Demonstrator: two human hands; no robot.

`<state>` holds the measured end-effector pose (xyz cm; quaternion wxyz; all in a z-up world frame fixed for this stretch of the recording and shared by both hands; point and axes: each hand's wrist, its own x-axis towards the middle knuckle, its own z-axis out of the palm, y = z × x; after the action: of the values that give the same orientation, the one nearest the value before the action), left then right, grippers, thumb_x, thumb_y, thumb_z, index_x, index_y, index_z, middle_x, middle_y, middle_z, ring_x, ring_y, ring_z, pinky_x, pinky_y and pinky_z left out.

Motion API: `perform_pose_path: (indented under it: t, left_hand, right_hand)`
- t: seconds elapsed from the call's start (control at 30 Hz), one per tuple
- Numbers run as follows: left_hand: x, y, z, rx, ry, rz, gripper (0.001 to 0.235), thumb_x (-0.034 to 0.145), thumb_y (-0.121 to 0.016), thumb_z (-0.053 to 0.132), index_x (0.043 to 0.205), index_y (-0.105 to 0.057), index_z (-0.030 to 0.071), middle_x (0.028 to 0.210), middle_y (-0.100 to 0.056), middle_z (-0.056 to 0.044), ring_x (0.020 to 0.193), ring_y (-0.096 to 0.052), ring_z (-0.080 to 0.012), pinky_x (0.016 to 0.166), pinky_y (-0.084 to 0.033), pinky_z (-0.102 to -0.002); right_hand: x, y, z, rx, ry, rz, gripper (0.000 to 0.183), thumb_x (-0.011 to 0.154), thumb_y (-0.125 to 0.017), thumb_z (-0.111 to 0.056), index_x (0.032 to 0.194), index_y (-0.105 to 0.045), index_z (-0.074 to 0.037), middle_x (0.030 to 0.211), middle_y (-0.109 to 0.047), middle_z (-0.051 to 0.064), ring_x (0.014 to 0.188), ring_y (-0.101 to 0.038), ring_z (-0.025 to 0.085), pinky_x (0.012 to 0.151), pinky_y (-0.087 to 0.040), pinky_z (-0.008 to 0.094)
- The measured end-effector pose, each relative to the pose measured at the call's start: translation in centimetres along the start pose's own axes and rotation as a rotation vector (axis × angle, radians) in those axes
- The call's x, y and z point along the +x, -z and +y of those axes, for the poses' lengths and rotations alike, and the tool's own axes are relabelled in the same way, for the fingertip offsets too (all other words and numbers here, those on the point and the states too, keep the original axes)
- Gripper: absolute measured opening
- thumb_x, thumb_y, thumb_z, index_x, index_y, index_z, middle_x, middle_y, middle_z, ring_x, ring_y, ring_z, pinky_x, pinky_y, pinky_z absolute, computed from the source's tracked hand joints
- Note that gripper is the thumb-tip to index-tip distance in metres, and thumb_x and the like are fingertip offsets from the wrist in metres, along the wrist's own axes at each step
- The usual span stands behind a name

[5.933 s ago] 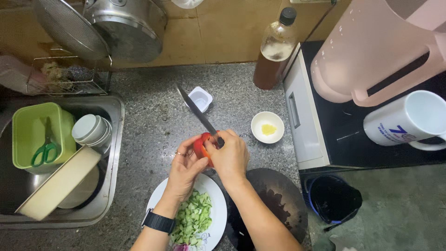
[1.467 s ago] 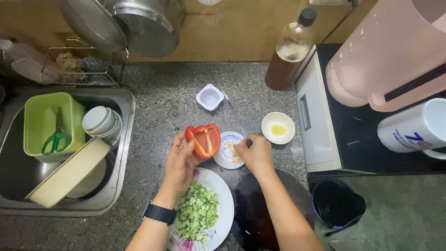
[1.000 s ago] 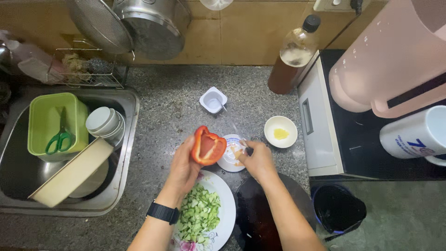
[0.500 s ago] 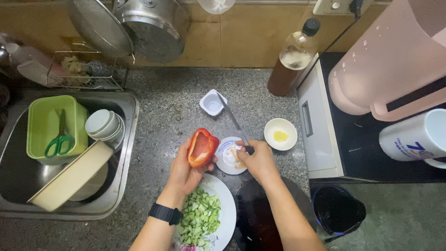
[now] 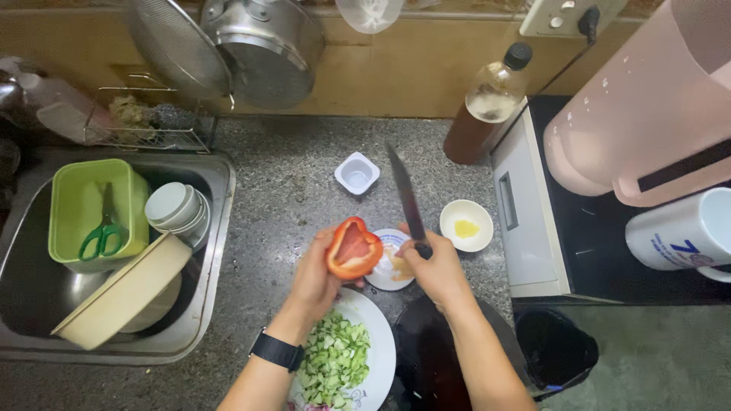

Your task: The person removes the core and seeds from a red bell pepper using a knife, then slices it into strips and dices it into small pieces on a cutting board. A plate of chopped cucumber is visible nearby.

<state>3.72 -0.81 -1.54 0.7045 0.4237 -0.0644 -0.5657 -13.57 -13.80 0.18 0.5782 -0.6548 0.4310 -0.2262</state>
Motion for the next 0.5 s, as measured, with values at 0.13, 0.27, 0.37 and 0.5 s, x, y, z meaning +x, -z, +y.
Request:
perform_pose_path:
  t: [0.13,0.27,0.37,0.5]
  left_hand:
    - [-0.4,-0.9,0.5,0.018,-0.043,-0.020,0.041,0.102,-0.040,0.026,0.140,-0.043,0.009,0.136,-0.059,-0.017,0.115,-0.070,-0.0277,0.082,-0.065,-0.046]
    - [-1.1,-1.1,1.4,0.031,-0.003,-0.081,0.044,0.103,-0.037,0.029,0.143,-0.041,0.011,0.137,-0.057,-0.017,0.110,-0.069,-0.0340,0.078,-0.064,-0.050]
    - [-1.2,-1.2,2.0,-0.039,0.032,-0.093,0.046,0.104,-0.038,0.031,0.144,-0.042,0.009,0.136,-0.058,-0.019,0.108,-0.070,-0.0368,0.078,-0.065,-0.050]
    - [-1.3,-1.3,2.2,-0.046,0.061,-0.084,0.046,0.104,-0.042,0.034,0.143,-0.041,0.009,0.134,-0.058,-0.017,0.109,-0.070,-0.0331,0.078,-0.066,-0.047]
  right_hand:
    - [-0.6,-0.5,-0.8,0.008,-0.219,0.017,0.025,0.091,-0.072,-0.025,0.105,-0.078,-0.004,0.076,-0.072,0.003,0.058,-0.053,0.007,0.052,-0.040,0.026]
    - [-1.5,-0.8,-2.0,0.044,-0.217,0.028,0.029,0.093,-0.073,-0.028,0.104,-0.076,-0.001,0.069,-0.065,-0.001,0.048,-0.043,0.003,0.043,-0.029,0.024]
    - [-2.5,-1.0,-2.8,0.127,-0.281,0.019,0.030,0.095,-0.068,-0.029,0.110,-0.073,-0.004,0.066,-0.056,-0.001,0.044,-0.037,0.006,0.041,-0.026,0.026]
    - [-3.8,-1.2,-3.5,0.244,-0.361,0.007,0.035,0.098,-0.059,-0.034,0.118,-0.072,-0.008,0.069,-0.050,-0.002,0.044,-0.032,0.005,0.041,-0.023,0.025]
